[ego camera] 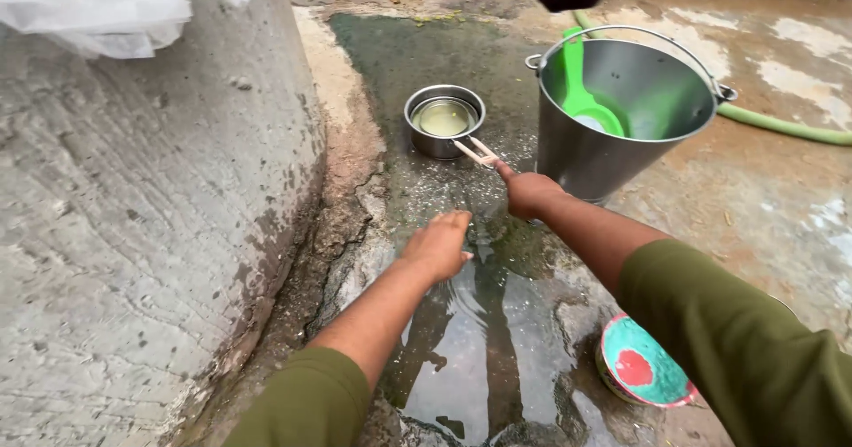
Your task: Washing stainless steel bowls, cups, and pots outdoors using soap and a scrubber.
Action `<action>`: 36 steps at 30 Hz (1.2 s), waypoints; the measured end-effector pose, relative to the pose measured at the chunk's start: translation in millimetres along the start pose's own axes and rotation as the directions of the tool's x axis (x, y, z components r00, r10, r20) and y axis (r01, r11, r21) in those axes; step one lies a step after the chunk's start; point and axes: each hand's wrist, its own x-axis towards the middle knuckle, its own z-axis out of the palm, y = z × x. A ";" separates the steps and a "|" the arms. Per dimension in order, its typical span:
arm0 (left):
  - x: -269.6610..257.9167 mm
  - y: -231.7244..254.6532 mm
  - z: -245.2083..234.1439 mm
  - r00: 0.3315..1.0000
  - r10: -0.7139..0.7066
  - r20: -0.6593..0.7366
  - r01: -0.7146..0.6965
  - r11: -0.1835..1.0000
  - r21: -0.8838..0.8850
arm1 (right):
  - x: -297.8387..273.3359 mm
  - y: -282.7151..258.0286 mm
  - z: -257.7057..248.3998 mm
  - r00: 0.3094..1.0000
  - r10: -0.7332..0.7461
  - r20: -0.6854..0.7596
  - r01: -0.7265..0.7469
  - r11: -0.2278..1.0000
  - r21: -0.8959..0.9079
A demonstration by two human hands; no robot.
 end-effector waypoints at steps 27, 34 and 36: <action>-46.1 -19.6 25.3 0.978 0.021 0.208 -0.067 0.974 0.217 | -195.0 -33.1 69.8 0.901 -0.359 0.244 0.375 0.927 -0.020; -65.9 -16.9 47.8 0.948 0.054 0.315 -0.154 0.940 0.304 | -285.8 -30.1 103.0 0.717 -0.482 0.503 0.558 0.830 -0.001; -78.6 -8.2 53.1 0.900 0.056 0.432 -0.237 0.895 0.379 | -300.2 -25.4 117.3 0.562 -0.570 0.599 0.675 0.735 0.065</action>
